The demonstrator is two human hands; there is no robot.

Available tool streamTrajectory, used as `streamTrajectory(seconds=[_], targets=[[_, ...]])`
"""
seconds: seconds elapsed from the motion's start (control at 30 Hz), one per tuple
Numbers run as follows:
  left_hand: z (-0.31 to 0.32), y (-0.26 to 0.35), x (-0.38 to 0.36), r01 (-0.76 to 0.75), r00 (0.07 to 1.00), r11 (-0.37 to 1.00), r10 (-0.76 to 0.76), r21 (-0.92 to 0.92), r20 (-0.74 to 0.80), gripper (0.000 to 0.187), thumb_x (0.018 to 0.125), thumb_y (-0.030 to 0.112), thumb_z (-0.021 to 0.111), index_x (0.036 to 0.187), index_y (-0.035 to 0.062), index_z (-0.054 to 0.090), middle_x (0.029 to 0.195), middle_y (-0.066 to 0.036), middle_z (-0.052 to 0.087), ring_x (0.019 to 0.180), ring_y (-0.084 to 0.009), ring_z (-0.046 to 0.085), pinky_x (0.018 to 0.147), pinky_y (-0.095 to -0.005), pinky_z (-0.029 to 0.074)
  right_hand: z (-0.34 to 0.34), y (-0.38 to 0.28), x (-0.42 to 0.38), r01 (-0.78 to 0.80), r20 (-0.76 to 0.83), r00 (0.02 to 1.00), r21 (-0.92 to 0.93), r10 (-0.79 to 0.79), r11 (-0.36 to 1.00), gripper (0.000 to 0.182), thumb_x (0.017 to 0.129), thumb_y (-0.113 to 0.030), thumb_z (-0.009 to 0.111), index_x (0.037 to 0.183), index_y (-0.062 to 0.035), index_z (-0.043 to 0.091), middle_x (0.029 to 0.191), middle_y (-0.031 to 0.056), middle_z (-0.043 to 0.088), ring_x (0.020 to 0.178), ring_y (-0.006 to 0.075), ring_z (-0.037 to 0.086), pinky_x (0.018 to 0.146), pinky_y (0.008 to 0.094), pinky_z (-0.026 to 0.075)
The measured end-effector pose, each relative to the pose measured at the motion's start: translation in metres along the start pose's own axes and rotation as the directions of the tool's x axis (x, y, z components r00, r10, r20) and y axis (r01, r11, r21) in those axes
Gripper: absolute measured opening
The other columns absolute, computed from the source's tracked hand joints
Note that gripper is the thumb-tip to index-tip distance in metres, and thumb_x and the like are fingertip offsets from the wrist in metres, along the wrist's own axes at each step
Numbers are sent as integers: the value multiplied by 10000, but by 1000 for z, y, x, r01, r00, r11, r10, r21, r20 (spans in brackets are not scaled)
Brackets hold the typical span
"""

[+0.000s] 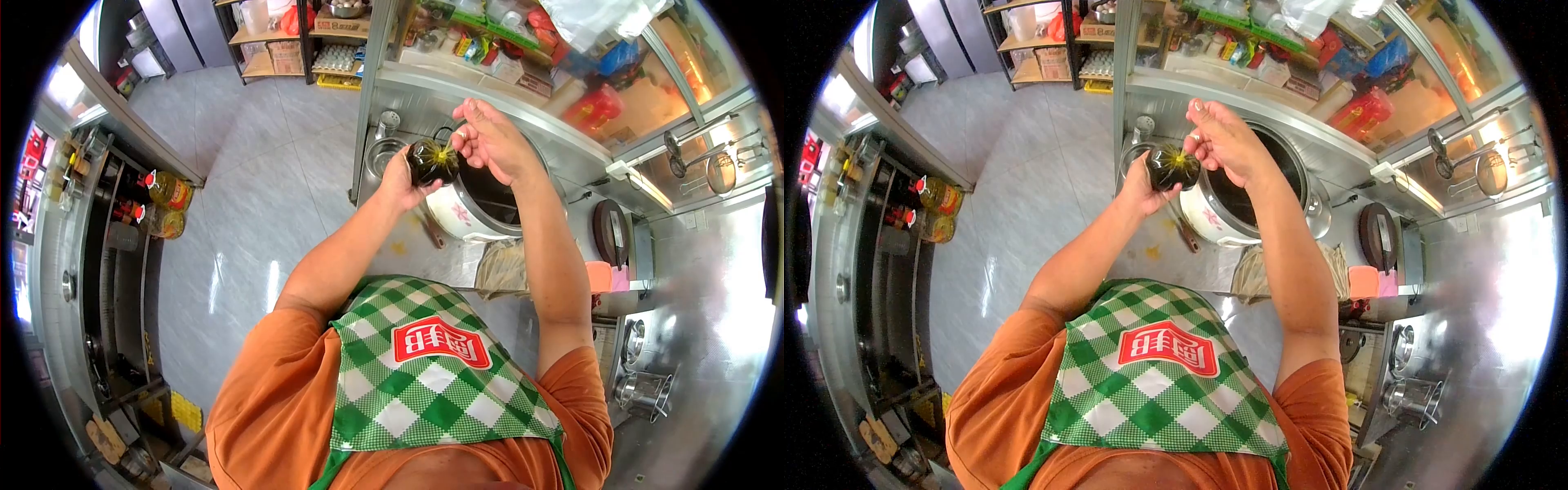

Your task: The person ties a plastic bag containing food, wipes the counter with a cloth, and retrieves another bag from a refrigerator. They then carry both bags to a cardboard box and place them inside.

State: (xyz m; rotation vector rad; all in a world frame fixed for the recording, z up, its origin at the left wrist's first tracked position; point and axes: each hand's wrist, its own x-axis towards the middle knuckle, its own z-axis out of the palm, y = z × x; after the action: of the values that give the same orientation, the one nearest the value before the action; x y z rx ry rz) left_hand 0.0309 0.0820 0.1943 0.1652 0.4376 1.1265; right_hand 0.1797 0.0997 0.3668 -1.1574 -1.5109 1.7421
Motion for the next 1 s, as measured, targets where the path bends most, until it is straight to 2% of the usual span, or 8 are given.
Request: streamTrajectory(seconds=[0.2, 0.3, 0.5, 0.73, 0.77, 0.87, 0.97, 1.0], targets=[[-3, 8, -2, 205, 957, 979, -202, 9, 206, 667, 986, 606, 354, 1355, 87, 553, 1266, -193, 641, 1108, -494, 632, 871, -622, 544, 0, -7, 4, 45, -49, 998, -5, -46, 999, 447, 1022, -530, 516, 1132, -97, 509, 781, 59, 592, 629, 82, 485, 482, 194, 345], [-2, 9, -6, 190, 946, 982, -189, 24, 263, 869, 927, 760, 316, 1440, 79, 482, 1341, -209, 588, 1153, -559, 581, 956, -691, 457, -1, -11, 4, 58, -55, 997, -11, -59, 998, 451, 1019, -535, 519, 1124, -96, 515, 786, 63, 595, 631, 82, 487, 482, 192, 344], [-6, 12, -6, 188, 932, 982, -178, 0, 316, 1117, 783, 945, 290, 1512, 105, 399, 1433, -226, 514, 1341, -552, 433, 1043, -719, 343, -1, -18, 2, 110, -51, 993, -11, -110, 994, 446, 1023, -524, 518, 1124, -90, 521, 790, 62, 600, 635, 81, 492, 483, 189, 349], [-21, 16, 0, 217, 909, 973, -171, -81, 380, 1197, 707, 983, 298, 1552, 135, 302, 1504, -332, 386, 1368, -583, 368, 1029, -777, 304, -9, -36, -1, 194, -114, 974, -4, -193, 981, 458, 1028, -523, 506, 1137, -78, 525, 788, 59, 602, 641, 87, 494, 492, 199, 357], [-24, 15, -1, 205, 883, 976, -149, -80, 444, 1172, 743, 945, 355, 1556, 111, 221, 1542, -378, 268, 1395, -576, 329, 1013, -767, 349, -9, -40, -2, 206, -121, 971, -1, -205, 978, 459, 1029, -522, 505, 1139, -77, 524, 787, 59, 602, 642, 89, 494, 495, 201, 359], [-28, 14, -2, 230, 903, 966, -165, -121, 397, 1125, 740, 937, 391, 1488, 99, 327, 1535, -383, 278, 1399, -579, 319, 1016, -774, 339, -11, -48, -3, 228, -122, 966, -2, -227, 974, 456, 1030, -519, 504, 1139, -77, 526, 785, 60, 601, 641, 92, 495, 499, 205, 362], [-37, 14, 1, 284, 828, 948, -166, -146, 536, 982, 812, 862, 429, 1374, 58, 447, 1530, -355, 323, 1407, -556, 330, 1024, -764, 347, -14, -51, -3, 245, -148, 959, 6, -242, 969, 445, 1031, -516, 503, 1133, -84, 529, 782, 60, 601, 643, 93, 498, 500, 205, 361], [-38, 13, 2, 230, 886, 968, -168, -96, 432, 882, 854, 804, 451, 1304, 46, 483, 1464, -331, 404, 1353, -523, 405, 1016, -733, 382, -13, -52, -4, 243, -163, 958, 10, -238, 970, 438, 1032, -512, 504, 1131, -86, 530, 779, 61, 603, 635, 93, 499, 495, 206, 361]])
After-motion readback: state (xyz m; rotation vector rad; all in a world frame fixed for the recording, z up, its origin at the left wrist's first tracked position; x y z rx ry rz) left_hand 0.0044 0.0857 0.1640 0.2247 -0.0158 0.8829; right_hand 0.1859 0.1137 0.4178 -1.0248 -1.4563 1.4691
